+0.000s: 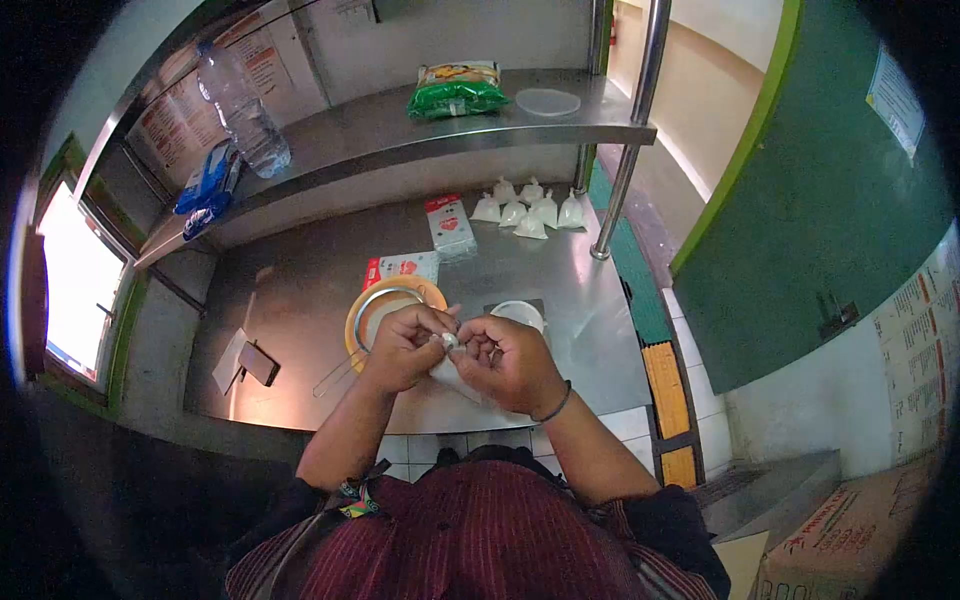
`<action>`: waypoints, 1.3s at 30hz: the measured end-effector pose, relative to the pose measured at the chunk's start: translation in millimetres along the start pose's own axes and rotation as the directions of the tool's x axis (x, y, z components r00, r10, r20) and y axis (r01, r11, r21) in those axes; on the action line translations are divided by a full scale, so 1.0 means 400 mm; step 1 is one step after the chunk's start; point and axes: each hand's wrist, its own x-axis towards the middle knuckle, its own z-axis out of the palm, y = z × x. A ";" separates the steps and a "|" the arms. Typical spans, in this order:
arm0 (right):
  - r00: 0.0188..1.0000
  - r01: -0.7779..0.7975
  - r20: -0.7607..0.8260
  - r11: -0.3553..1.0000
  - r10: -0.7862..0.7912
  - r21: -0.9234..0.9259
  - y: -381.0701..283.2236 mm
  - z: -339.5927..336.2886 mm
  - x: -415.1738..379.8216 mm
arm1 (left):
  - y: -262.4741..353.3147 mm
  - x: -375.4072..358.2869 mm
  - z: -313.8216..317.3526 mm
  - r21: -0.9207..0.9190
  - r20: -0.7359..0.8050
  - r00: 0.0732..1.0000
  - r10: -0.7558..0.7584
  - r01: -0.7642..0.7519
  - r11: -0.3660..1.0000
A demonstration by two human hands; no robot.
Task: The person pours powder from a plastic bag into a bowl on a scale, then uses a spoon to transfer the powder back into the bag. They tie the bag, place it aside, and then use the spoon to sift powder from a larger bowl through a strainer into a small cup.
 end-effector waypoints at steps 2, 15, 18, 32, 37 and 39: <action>1.000 -0.015 -0.020 1.000 0.015 -0.010 -0.007 -0.005 0.000 | -0.006 -0.001 0.011 -0.015 -0.015 0.999 0.032 -0.032 0.999; 0.995 0.018 -0.099 0.996 -0.027 -0.092 -0.016 -0.020 -0.040 | 0.017 -0.045 0.119 -0.236 -0.210 0.975 -0.078 0.027 0.971; 0.995 0.066 -0.054 0.975 -0.079 -0.213 -0.007 -0.022 -0.042 | -0.026 -0.069 0.135 -0.145 -0.305 0.952 0.010 -0.056 0.988; 0.939 0.070 0.343 0.990 -0.024 -0.122 0.008 -0.054 -0.016 | -0.042 -0.153 0.070 -0.509 0.100 0.971 -0.218 0.238 0.827; 0.825 0.284 0.554 0.929 -0.111 -0.238 -0.034 -0.082 0.032 | -0.021 -0.136 0.057 -0.523 0.268 0.929 -0.256 0.364 0.771; 0.809 0.276 0.579 0.935 -0.100 -0.223 -0.035 -0.084 0.033 | -0.017 -0.129 0.060 -0.524 0.294 0.931 -0.218 0.347 0.778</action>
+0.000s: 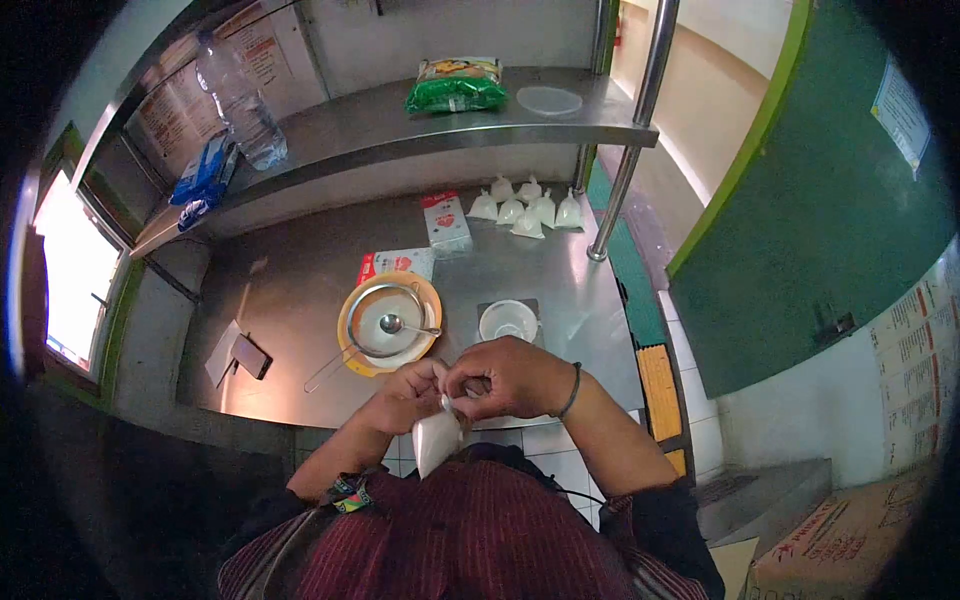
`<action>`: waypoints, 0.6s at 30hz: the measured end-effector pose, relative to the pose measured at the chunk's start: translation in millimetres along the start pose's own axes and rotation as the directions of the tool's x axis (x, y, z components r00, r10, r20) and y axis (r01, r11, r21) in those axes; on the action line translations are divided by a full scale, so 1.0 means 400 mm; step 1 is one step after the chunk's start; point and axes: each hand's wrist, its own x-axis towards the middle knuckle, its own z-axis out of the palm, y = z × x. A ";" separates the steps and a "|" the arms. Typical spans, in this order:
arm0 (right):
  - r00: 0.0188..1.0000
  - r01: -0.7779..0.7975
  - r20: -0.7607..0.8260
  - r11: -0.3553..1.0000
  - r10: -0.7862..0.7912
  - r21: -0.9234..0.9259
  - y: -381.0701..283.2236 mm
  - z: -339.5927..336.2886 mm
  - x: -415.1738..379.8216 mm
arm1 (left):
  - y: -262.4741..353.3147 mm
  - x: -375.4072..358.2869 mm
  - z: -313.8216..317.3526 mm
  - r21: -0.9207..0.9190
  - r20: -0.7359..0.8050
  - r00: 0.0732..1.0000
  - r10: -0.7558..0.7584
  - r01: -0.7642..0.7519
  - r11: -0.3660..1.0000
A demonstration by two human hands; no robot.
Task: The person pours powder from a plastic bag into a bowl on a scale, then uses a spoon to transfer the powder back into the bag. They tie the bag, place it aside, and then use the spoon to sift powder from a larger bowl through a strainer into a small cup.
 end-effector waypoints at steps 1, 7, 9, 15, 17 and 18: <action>0.999 -0.002 0.032 1.000 0.002 0.023 0.001 0.001 -0.001 | -0.002 -0.002 0.004 -0.007 0.017 0.999 -0.027 0.027 1.000; 0.998 -0.043 0.054 0.997 0.046 -0.057 0.019 0.030 -0.024 | -0.041 -0.005 -0.008 0.077 -0.027 0.998 -0.054 0.056 0.995; 0.998 -0.053 0.014 0.998 0.054 -0.038 0.004 0.030 -0.025 | -0.041 0.000 -0.006 0.044 -0.045 0.998 -0.046 0.048 0.998; 0.926 -0.209 -0.227 0.912 0.300 0.352 0.012 0.089 -0.027 | -0.010 0.025 0.013 0.134 -0.069 0.989 0.133 -0.123 0.983; 0.876 -0.255 -0.213 0.791 0.432 0.557 0.009 0.099 -0.028 | 0.001 0.032 0.020 0.117 -0.070 0.988 0.140 -0.131 0.984; 0.866 -0.216 -0.256 0.784 0.428 0.581 0.011 0.101 -0.028 | 0.003 0.035 0.023 0.102 -0.071 0.986 0.150 -0.142 0.985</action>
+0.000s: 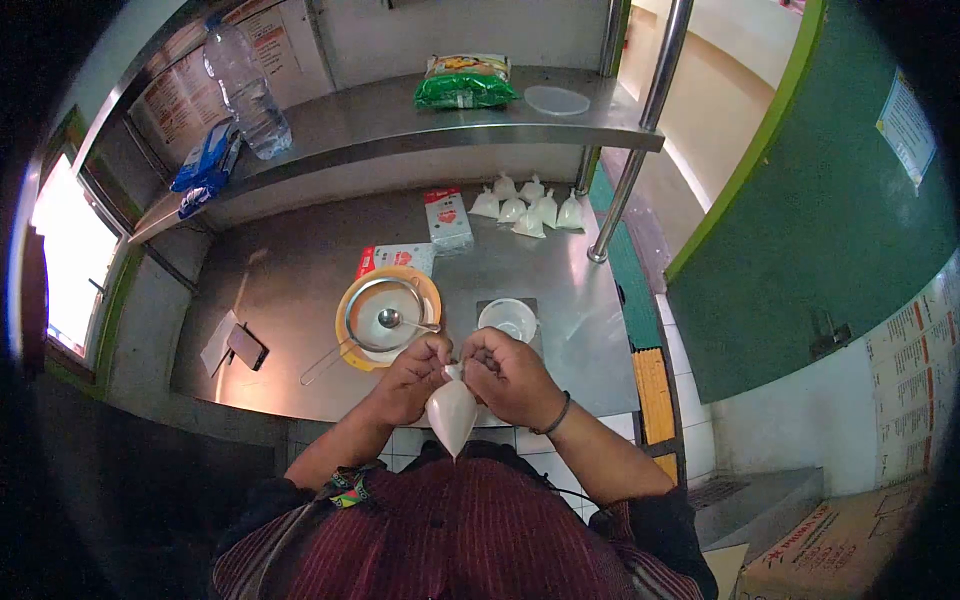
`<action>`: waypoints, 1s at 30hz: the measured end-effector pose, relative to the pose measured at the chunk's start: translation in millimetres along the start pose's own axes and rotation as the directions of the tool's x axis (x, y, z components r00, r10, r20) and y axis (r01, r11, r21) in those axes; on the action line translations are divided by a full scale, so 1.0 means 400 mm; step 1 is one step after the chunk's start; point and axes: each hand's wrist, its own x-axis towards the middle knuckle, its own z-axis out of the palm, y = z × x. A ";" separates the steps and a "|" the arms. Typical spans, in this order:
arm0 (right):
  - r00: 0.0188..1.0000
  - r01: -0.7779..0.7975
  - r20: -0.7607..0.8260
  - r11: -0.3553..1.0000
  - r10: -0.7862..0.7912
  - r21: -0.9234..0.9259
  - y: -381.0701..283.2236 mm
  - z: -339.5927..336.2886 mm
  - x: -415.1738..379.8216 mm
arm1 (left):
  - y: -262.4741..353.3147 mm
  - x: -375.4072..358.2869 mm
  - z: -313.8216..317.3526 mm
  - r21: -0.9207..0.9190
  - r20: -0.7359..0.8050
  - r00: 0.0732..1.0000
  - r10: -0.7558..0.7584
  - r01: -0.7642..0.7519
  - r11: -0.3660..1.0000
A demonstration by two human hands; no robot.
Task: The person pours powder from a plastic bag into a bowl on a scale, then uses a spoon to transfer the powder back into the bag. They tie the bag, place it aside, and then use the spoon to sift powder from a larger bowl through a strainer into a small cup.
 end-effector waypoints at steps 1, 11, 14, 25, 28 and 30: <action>0.999 0.026 -0.037 0.999 -0.025 0.039 0.002 0.000 0.001 | -0.004 0.003 -0.003 0.000 -0.001 1.000 0.000 0.000 1.000; 0.995 0.098 0.031 0.987 -0.095 -0.126 0.008 -0.049 0.000 | -0.016 0.020 -0.002 -0.022 0.061 0.998 0.012 -0.010 1.000; 0.999 0.051 0.007 0.994 -0.051 -0.094 0.009 -0.036 -0.006 | 0.001 0.020 0.007 0.050 0.041 0.999 0.024 -0.026 0.998; 0.997 -0.001 -0.077 0.985 0.014 0.173 0.018 -0.014 -0.011 | 0.025 0.032 0.039 0.248 -0.115 0.992 -0.054 0.082 0.965; 0.975 -0.115 -0.116 0.879 0.189 0.463 0.023 0.002 -0.007 | 0.060 0.031 0.066 0.538 -0.204 0.979 0.014 0.100 0.837; 0.973 -0.129 -0.108 0.867 0.205 0.482 0.031 -0.003 -0.003 | 0.078 0.034 0.081 0.771 -0.247 0.962 0.113 0.125 0.625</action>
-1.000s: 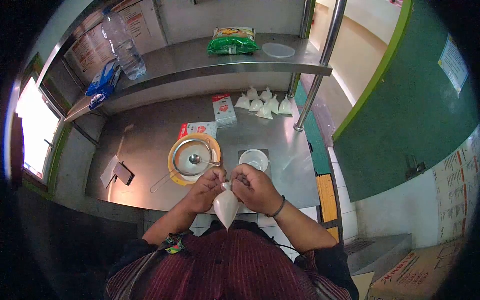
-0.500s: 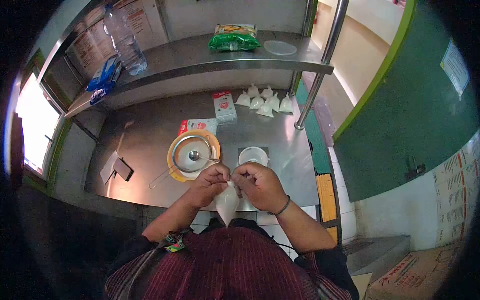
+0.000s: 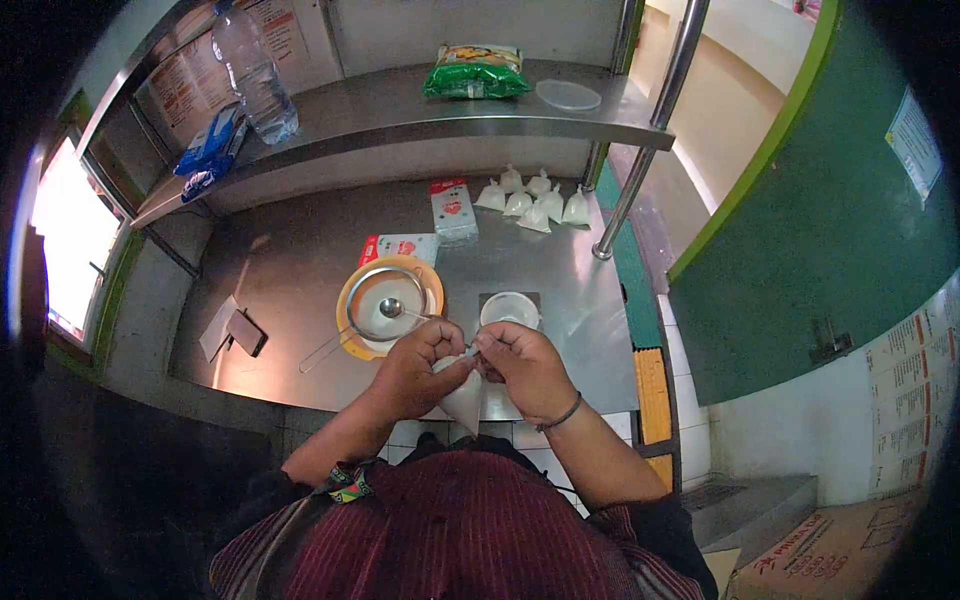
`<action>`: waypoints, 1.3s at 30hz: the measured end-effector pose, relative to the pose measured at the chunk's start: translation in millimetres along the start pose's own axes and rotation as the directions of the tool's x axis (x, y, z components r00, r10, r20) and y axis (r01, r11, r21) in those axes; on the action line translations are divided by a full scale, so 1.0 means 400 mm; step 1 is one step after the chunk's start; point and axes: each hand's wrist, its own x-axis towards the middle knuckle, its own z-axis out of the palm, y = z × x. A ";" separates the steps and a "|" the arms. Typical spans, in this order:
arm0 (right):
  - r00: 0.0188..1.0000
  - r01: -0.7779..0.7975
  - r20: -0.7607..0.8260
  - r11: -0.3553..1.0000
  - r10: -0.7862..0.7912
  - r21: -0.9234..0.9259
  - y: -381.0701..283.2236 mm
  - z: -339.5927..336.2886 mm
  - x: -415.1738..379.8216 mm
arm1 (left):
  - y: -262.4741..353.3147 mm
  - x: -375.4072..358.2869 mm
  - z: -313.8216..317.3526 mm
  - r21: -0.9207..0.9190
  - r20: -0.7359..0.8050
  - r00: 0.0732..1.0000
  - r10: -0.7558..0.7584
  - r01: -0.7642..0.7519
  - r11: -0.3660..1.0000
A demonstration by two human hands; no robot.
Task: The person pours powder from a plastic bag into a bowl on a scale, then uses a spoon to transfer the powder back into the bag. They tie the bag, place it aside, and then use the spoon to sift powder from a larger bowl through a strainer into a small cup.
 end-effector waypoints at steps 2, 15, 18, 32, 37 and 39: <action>1.000 -0.021 0.004 1.000 0.021 0.017 -0.004 -0.008 0.005 | -0.022 0.000 0.006 -0.021 0.010 0.999 -0.037 0.037 0.999; 0.870 0.482 0.455 0.141 -0.189 -0.865 -0.070 -0.014 0.018 | 0.004 0.000 -0.032 0.191 0.153 0.988 -0.014 -0.015 0.981; 0.861 0.507 0.437 0.363 -0.262 -0.782 -0.067 -0.007 0.015 | 0.020 0.002 -0.035 0.169 0.137 0.990 0.041 -0.064 0.984; 0.914 0.401 0.217 0.689 -0.342 -0.603 -0.019 -0.003 0.014 | -0.012 0.007 -0.003 -0.105 0.100 0.995 -0.011 0.022 0.994; 0.962 0.270 0.158 0.844 -0.222 -0.464 -0.017 0.002 -0.007 | -0.003 0.002 -0.018 -0.064 0.189 0.980 -0.066 0.079 0.995; 0.973 0.231 0.108 0.895 -0.205 -0.381 0.007 -0.001 -0.007 | -0.032 -0.002 0.000 -0.121 0.172 0.985 0.014 0.007 0.993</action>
